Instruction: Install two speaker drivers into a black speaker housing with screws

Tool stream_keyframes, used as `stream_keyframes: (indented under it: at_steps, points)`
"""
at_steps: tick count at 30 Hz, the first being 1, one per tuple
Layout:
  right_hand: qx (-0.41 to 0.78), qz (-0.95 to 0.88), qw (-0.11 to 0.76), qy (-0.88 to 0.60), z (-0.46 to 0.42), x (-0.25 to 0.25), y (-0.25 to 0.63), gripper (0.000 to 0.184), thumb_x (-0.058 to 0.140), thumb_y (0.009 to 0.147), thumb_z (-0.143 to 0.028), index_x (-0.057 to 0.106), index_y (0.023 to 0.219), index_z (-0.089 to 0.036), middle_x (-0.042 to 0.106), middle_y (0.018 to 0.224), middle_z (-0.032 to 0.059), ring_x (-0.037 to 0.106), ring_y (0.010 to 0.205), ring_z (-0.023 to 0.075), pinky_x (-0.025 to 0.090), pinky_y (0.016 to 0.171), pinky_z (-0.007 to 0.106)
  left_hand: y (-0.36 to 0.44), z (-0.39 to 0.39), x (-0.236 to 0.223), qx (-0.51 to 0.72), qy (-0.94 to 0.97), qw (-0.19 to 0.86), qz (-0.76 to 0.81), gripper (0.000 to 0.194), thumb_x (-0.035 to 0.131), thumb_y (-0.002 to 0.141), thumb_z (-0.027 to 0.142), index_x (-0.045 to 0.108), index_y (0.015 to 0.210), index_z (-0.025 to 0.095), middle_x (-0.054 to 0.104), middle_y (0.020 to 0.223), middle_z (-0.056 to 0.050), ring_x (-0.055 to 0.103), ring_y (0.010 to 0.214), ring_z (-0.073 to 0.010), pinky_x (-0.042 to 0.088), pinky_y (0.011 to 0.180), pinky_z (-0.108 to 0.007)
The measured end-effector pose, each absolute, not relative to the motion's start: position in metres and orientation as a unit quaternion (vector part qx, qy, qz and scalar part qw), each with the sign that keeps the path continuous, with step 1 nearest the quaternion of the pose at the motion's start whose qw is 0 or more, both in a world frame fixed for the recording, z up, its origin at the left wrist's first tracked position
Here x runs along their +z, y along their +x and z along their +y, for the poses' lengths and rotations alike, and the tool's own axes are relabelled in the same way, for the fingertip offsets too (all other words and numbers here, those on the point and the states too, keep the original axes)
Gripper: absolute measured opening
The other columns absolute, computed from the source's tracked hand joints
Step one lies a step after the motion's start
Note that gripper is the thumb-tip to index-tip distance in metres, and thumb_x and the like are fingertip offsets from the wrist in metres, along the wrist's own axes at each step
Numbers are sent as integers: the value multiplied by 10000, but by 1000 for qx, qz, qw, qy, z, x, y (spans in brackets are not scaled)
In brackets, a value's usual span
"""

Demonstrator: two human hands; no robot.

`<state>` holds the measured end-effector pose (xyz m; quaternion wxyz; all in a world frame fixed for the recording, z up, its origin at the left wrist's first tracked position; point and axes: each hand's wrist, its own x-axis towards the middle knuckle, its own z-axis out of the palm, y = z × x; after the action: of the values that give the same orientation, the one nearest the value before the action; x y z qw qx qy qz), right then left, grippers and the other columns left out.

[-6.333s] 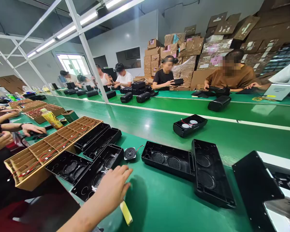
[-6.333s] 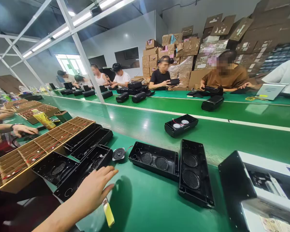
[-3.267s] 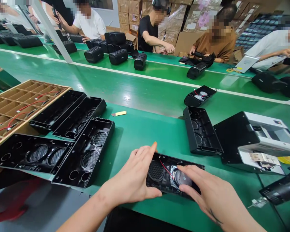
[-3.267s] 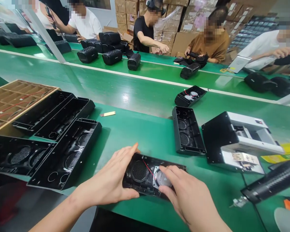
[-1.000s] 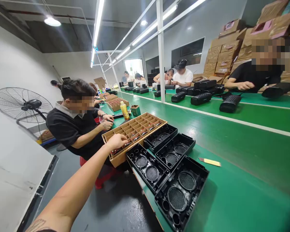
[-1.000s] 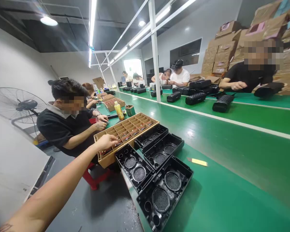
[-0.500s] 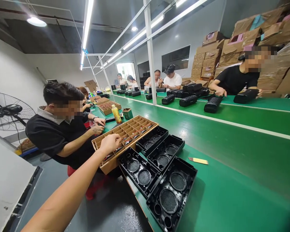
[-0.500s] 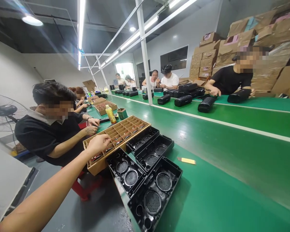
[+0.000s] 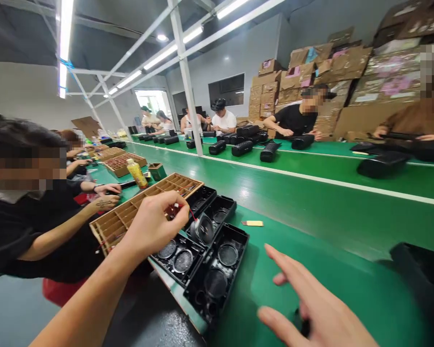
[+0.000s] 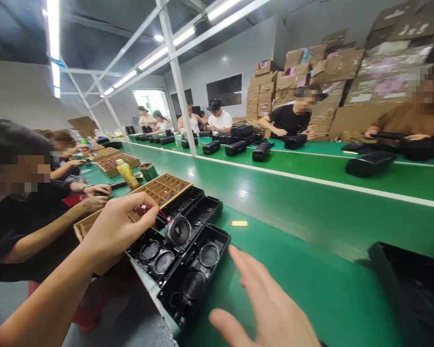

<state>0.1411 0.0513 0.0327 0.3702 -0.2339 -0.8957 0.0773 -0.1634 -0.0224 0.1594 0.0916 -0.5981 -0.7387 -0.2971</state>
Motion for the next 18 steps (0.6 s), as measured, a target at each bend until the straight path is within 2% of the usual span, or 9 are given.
stream_keyframes:
  at_steps: [2, 4, 5, 8, 10, 12, 14, 16, 18]
  points:
    - [84, -906, 319, -266, 46, 47, 123, 859, 735, 917, -477, 304, 1618, -233, 630, 1384, 138, 721, 1083, 286, 681, 759, 358, -118, -21, 150, -329, -640, 33, -694, 209, 557, 886, 254, 672, 715, 226, 683, 674, 66, 628, 618, -108, 472, 609, -215]
    - [149, -903, 251, -317, 43, 56, 116, 974, 816, 850, -426, 268, 1642, -285, 626, 1354, 111, 672, 1162, 326, 654, 879, 471, -78, -18, 141, -375, -668, -38, -641, 204, 559, 891, 217, 662, 715, 225, 675, 672, 75, 609, 600, -89, 463, 593, -197]
    - [197, -894, 224, -335, 42, 60, 119, 918, 803, 864, -407, 307, 1630, -306, 635, 1305, 90, 667, 1137, 317, 632, 900, 488, -61, -16, 137, -398, -677, -71, -615, 201, 564, 893, 195, 650, 713, 222, 667, 674, 76, 598, 599, -84, 459, 592, -194]
    - [342, -843, 213, -357, 41, 65, 146, 501, 694, 948, -377, 568, 1431, -327, 637, 1188, 33, 647, 1029, 239, 560, 899, 418, -28, -13, 129, -432, -695, -161, -552, 182, 569, 922, 166, 634, 762, 224, 661, 727, 68, 609, 663, -91, 482, 654, -202]
    - [405, -791, 261, -378, 41, 64, 173, 313, 717, 926, -372, 665, 1228, -310, 638, 1135, 5, 628, 989, 195, 519, 878, 350, -20, -10, 121, -408, -713, -209, -530, 61, 642, 945, 228, 683, 982, 254, 717, 950, 42, 665, 847, -132, 526, 791, -237]
    - [471, -705, 326, -418, 41, 58, 201, 280, 774, 892, -382, 666, 1132, -284, 646, 1060, -6, 618, 906, 159, 501, 804, 290, -14, -8, 110, -360, -731, -253, -521, 415, 784, 905, 355, 624, 1285, 305, 685, 1259, -3, 660, 1080, -201, 539, 937, -304]
    - [537, -610, 385, -438, 37, 47, 221, 332, 798, 895, -448, 633, 1117, -263, 650, 1037, 0, 612, 837, 135, 494, 711, 245, -5, -5, 95, -314, -743, -296, -511, 694, 860, 855, 429, 513, 1448, 331, 611, 1412, -33, 622, 1189, -242, 535, 1008, -352]
    - [577, -555, 423, -424, 31, 34, 232, 418, 804, 894, -524, 598, 1145, -261, 644, 1103, 13, 631, 882, 137, 516, 702, 222, 9, -3, 81, -292, -751, -334, -489, 672, 833, 894, 390, 488, 1468, 338, 616, 1381, -26, 621, 1162, -229, 535, 1026, -359]
    - [587, -541, 444, -406, 21, 23, 233, 450, 810, 889, -548, 579, 1164, -277, 617, 1200, 14, 639, 1005, 147, 549, 789, 218, 25, -2, 71, -290, -754, -350, -473, 607, 770, 948, 298, 478, 1477, 353, 623, 1322, -2, 627, 1082, -193, 542, 1007, -336]
